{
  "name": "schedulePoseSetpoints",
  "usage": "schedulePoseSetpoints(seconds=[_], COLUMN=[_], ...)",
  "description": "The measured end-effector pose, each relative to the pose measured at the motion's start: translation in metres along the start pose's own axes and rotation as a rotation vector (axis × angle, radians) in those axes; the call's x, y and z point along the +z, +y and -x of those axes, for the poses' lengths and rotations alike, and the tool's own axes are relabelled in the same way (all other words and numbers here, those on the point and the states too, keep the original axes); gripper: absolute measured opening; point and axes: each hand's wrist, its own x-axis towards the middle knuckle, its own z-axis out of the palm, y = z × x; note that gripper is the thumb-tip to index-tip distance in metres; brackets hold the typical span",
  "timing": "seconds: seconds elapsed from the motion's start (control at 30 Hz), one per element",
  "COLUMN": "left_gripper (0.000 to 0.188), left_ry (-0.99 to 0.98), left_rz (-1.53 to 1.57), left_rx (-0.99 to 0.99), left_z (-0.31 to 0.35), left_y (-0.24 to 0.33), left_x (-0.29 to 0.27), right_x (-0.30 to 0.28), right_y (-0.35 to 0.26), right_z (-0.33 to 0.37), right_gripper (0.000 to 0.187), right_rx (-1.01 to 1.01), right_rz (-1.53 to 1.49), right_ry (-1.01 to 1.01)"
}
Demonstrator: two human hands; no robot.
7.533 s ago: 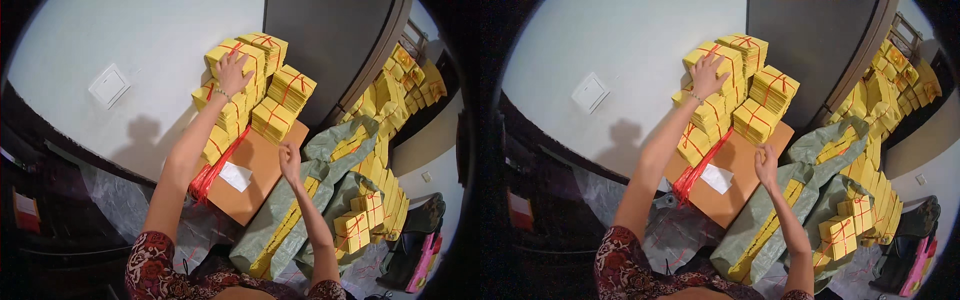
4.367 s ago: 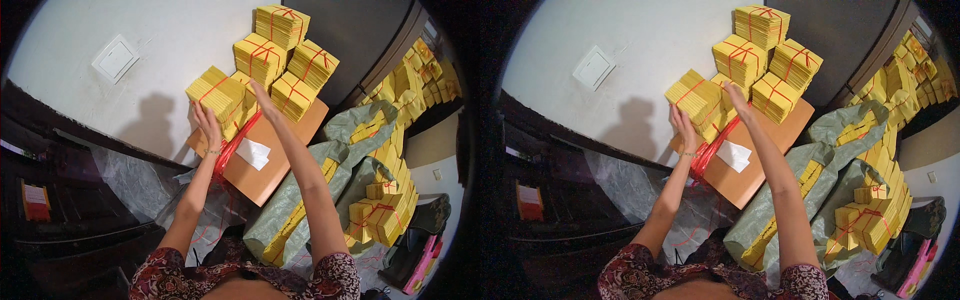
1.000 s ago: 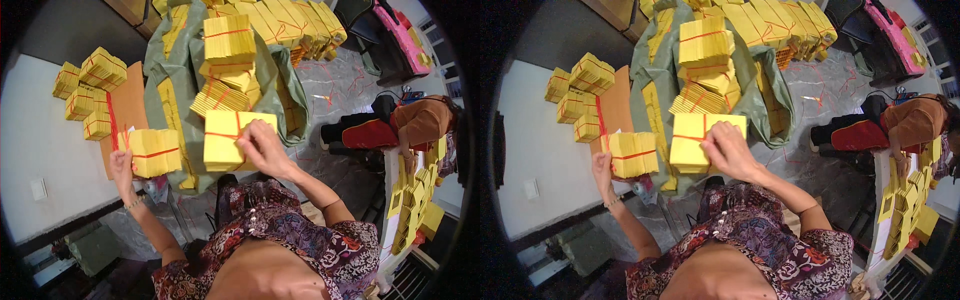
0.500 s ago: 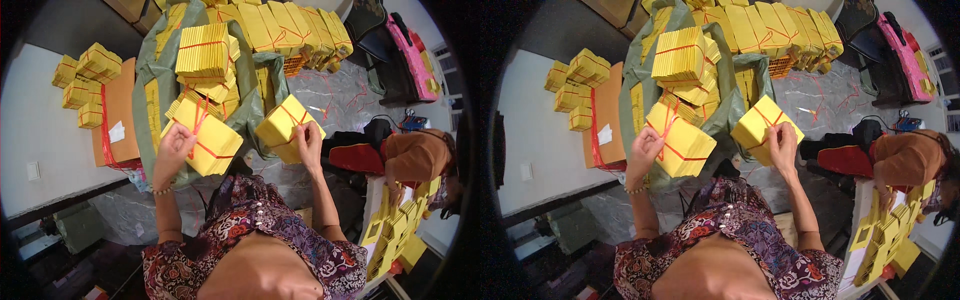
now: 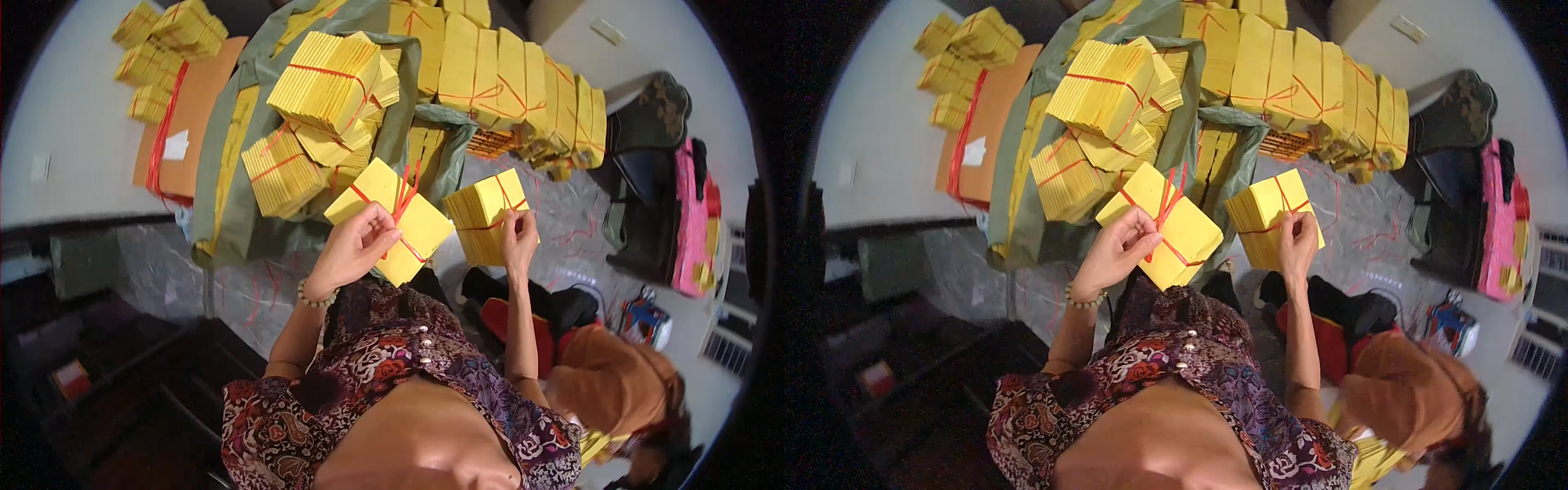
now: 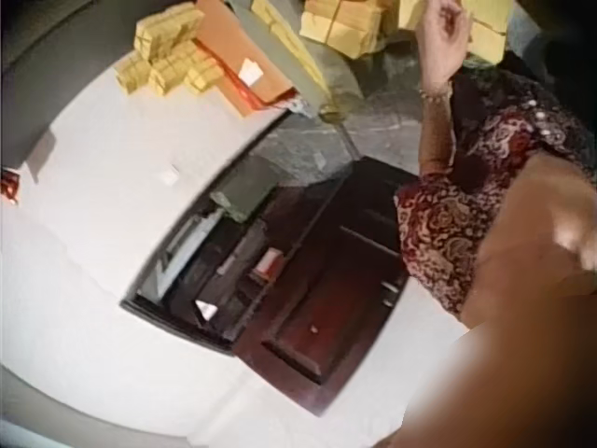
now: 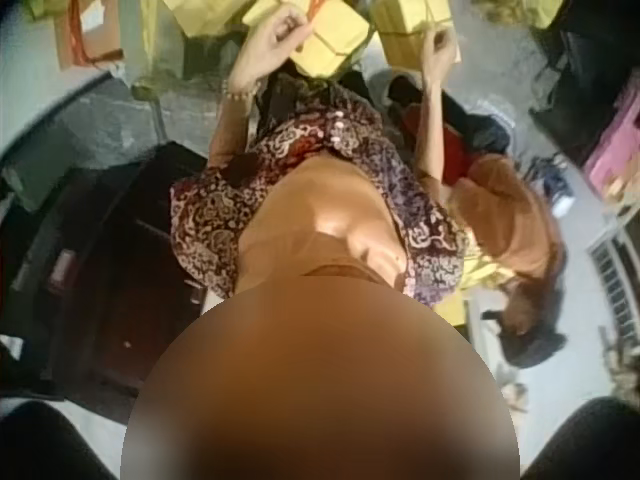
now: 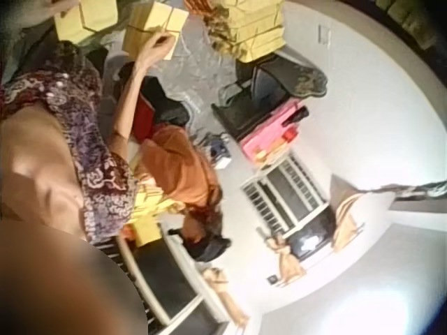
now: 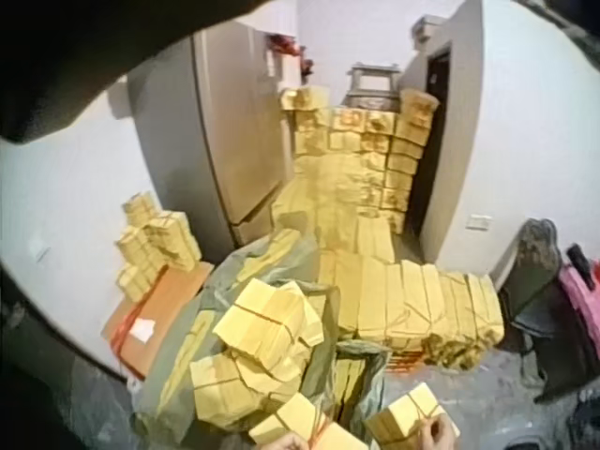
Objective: Packing bundles of yellow paper tied with red string into large woven sacks.
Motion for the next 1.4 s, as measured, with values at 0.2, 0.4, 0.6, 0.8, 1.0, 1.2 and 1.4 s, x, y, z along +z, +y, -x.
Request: schedulePoseSetpoints(seconds=[0.2,0.4,0.6,0.8,1.0,1.2,1.4], left_gripper=[0.014,0.013,0.015,0.015,0.014,0.017,0.018], left_ry=[0.227,0.299,0.291,0.336,0.581,0.823,0.956], left_rz=[0.032,0.089,0.07,0.067,0.098,0.347,0.559], left_rx=[0.022,0.037,0.045,-0.014,-0.02,-0.07,-0.077], left_z=[0.003,-0.014,-0.058,-0.135,-0.226,-0.284,-0.313], left_y=[-0.01,-0.023,-0.025,-0.023,-0.051,-0.037,-0.048], left_x=[0.049,0.074,0.088,0.106,0.14,0.173,0.181], right_x=[0.008,0.029,0.046,0.089,0.158,0.206,0.238], right_y=[0.028,0.045,0.066,0.093,0.165,0.182,0.204], right_z=[-0.068,-0.135,-0.221,-0.337,-0.447,-0.54,-0.573], right_gripper=[0.022,0.023,0.023,0.024,0.025,0.026,0.021], right_rx=[-0.11,-0.226,-0.344,-0.354,-0.477,-0.591,-0.599], right_rz=[0.033,0.144,0.239,0.271,0.358,0.43,0.604], right_ry=[-0.144,-0.16,-0.154,-0.256,-0.271,-0.343,-0.391])
